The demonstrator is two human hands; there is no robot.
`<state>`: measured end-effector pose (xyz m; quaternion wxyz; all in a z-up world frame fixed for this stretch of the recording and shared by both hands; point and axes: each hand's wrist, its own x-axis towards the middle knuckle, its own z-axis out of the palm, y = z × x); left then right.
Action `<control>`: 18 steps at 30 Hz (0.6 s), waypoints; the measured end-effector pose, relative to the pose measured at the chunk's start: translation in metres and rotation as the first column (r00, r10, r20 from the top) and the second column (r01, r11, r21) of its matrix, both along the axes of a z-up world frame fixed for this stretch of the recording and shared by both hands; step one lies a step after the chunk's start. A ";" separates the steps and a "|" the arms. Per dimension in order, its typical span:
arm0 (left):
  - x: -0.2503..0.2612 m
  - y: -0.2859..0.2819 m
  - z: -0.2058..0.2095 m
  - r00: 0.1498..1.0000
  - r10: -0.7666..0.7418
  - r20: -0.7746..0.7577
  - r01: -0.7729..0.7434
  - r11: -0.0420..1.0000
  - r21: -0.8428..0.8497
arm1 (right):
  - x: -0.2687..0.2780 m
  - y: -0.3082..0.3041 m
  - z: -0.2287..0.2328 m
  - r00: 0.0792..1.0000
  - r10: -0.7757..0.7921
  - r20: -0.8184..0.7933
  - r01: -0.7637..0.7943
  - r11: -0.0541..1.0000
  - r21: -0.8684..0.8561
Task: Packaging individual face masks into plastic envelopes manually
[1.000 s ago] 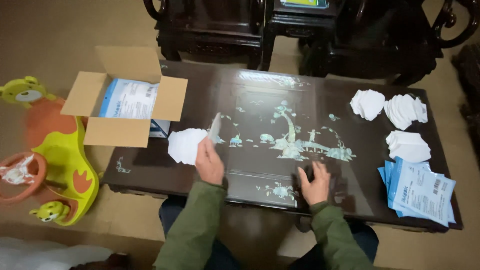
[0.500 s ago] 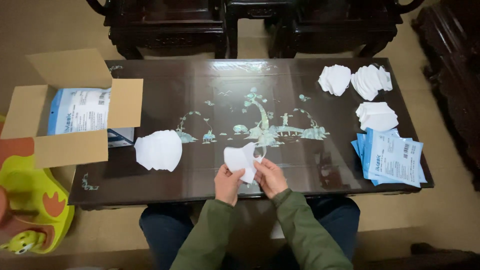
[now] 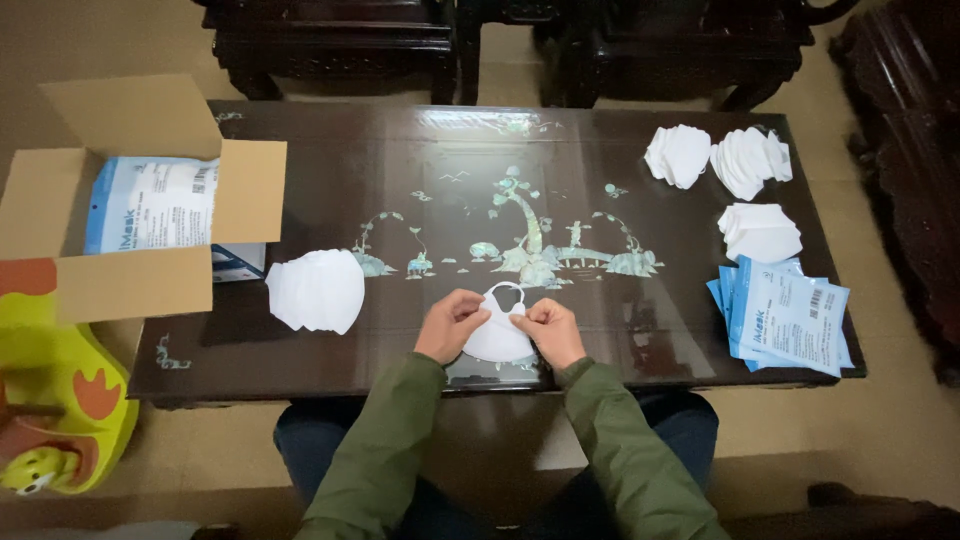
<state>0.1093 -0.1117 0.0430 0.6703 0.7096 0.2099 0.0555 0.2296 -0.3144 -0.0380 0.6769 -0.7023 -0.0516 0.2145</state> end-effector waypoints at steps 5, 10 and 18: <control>0.004 -0.002 -0.024 0.998 -0.045 0.049 0.043 0.999 0.034 | -0.014 0.002 0.029 0.999 0.000 -0.042 0.001 1.000 0.015; 0.002 -0.004 -0.016 0.996 -0.070 0.064 0.071 0.997 -0.014 | -0.030 0.008 0.087 0.997 0.042 -0.072 -0.042 0.999 -0.001; 0.001 -0.003 0.001 0.980 -0.138 0.145 0.076 0.925 0.372 | -0.023 -0.003 0.092 0.844 0.302 0.443 -0.182 0.939 -0.292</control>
